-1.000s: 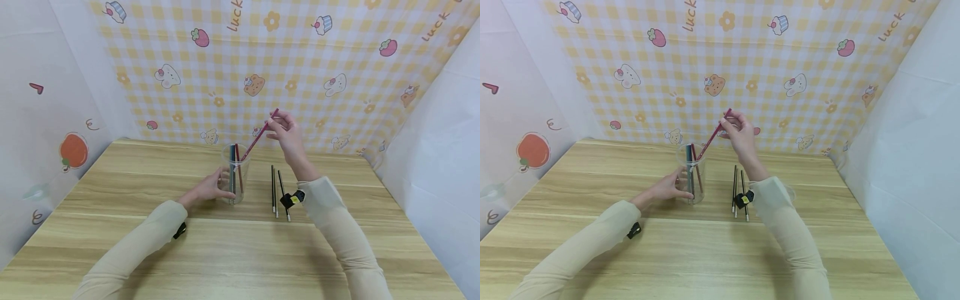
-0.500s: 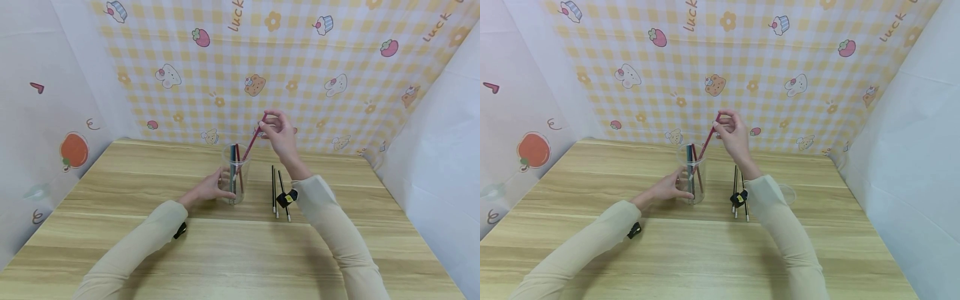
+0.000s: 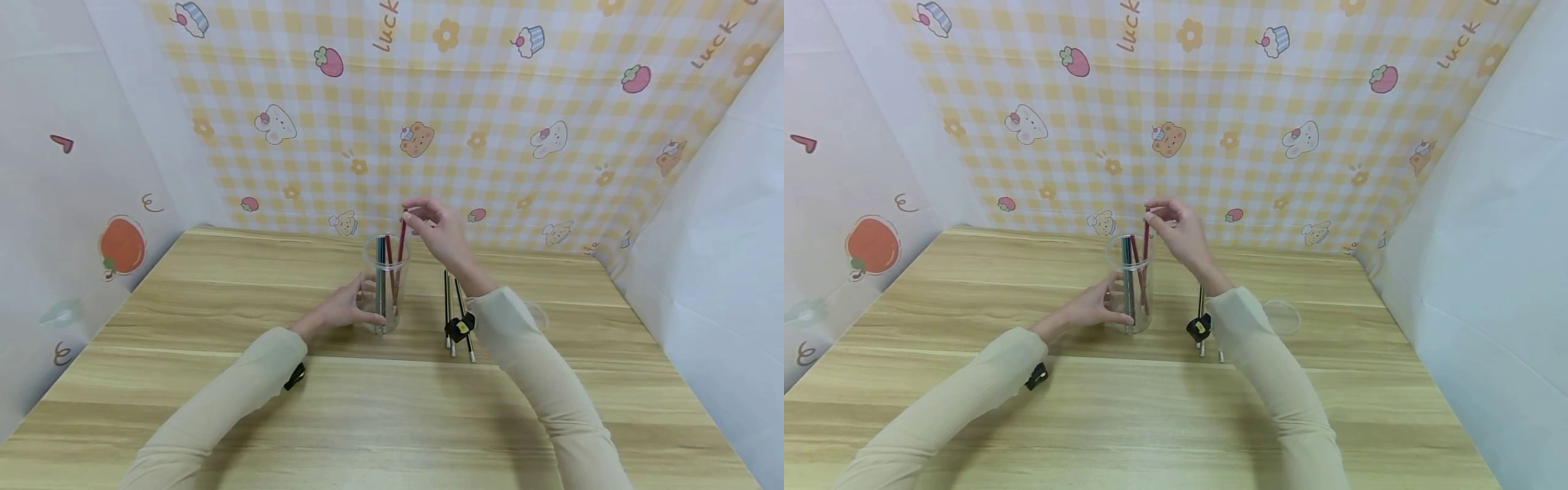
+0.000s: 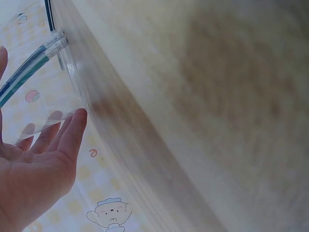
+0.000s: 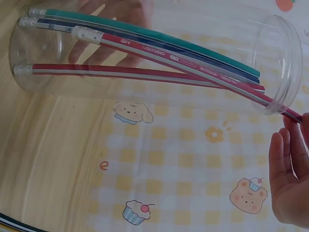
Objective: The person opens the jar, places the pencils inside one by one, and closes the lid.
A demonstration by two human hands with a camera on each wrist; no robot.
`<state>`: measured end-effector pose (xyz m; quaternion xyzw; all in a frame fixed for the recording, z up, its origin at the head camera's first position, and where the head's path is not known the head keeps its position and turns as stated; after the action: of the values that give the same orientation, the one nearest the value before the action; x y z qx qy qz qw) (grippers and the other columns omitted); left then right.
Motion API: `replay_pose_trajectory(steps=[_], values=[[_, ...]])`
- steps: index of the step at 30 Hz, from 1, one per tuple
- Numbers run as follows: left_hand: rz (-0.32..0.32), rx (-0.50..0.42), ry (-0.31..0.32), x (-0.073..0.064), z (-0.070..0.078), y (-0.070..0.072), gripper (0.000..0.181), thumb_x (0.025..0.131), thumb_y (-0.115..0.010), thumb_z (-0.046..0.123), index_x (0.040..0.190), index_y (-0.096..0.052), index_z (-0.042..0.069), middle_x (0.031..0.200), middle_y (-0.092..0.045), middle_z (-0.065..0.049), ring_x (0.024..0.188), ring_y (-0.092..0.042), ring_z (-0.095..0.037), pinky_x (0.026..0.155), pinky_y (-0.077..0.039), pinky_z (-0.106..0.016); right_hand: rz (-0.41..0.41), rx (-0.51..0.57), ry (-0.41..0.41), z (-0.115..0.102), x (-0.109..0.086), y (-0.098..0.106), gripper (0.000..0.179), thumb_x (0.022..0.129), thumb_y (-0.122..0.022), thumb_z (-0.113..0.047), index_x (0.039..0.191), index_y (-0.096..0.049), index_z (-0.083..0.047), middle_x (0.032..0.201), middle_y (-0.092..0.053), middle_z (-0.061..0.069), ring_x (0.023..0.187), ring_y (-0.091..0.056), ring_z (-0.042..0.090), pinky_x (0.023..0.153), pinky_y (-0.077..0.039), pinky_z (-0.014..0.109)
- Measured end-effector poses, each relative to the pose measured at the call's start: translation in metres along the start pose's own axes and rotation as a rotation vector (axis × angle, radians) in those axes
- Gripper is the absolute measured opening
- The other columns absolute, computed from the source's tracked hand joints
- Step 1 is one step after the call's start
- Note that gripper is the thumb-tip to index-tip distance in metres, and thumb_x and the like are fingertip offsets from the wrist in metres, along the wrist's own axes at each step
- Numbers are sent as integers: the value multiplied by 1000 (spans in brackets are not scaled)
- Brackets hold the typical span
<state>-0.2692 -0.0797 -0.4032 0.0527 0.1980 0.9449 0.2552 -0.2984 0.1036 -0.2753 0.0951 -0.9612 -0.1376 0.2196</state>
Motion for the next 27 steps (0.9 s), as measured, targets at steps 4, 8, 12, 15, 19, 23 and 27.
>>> replay_pose_trajectory(steps=[4,8,12,15,19,23,27], values=[[-5,-8,-9,-2,5,0,79,67,-77,17,130,-29,12,125,-44,-19,114,-40,-31,96,-30,-46,-62,-62,18,-11,-6,-4,22,87,-57,-16,105,-58,-4,92,-63,10,86,-57,22,75,-46,32],[0,2,-13,-2,4,0,79,67,-78,19,129,-30,13,124,-45,-17,114,-41,-29,95,-31,-46,-104,-78,44,-27,-14,-8,20,86,-56,-6,104,-56,3,91,-62,17,84,-57,24,73,-45,29],[9,8,-6,1,0,0,79,65,-79,20,128,-31,15,125,-45,-15,113,-42,-27,95,-31,-44,-145,-66,87,-24,-14,-9,18,85,-57,-4,101,-57,5,89,-62,16,81,-56,24,69,-45,29],[14,11,-4,1,0,0,80,65,-79,21,128,-31,15,125,-44,-15,113,-42,-27,95,-31,-44,-177,-85,125,-11,-11,-10,16,85,-58,-6,99,-58,2,87,-63,12,80,-56,21,69,-45,30],[11,10,-4,1,-1,1,80,65,-79,21,128,-31,15,125,-45,-15,113,-43,-27,95,-32,-43,-221,-144,167,5,-7,-11,15,85,-59,-12,98,-59,-4,87,-63,3,80,-56,14,72,-45,29],[4,4,-17,2,-2,0,79,65,-79,19,128,-31,13,124,-46,-15,113,-43,-27,95,-32,-43,-246,-163,191,7,-8,-13,15,85,-60,-14,97,-61,-6,90,-62,2,84,-55,14,76,-44,31],[1,6,-13,2,-1,-1,80,66,-78,20,129,-30,13,124,-45,-16,113,-43,-29,95,-33,-43,-262,-157,189,7,-9,-13,16,84,-61,-12,98,-61,-6,93,-61,4,86,-55,16,78,-43,34]])
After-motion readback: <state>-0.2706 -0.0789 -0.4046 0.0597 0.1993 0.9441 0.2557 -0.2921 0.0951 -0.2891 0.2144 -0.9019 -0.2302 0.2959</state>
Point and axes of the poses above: each hand's wrist, its own x-axis towards the middle knuckle, its own y-axis out of the back of the hand, z = x × y, the point moved 2 cm from there along x, towards the middle knuckle
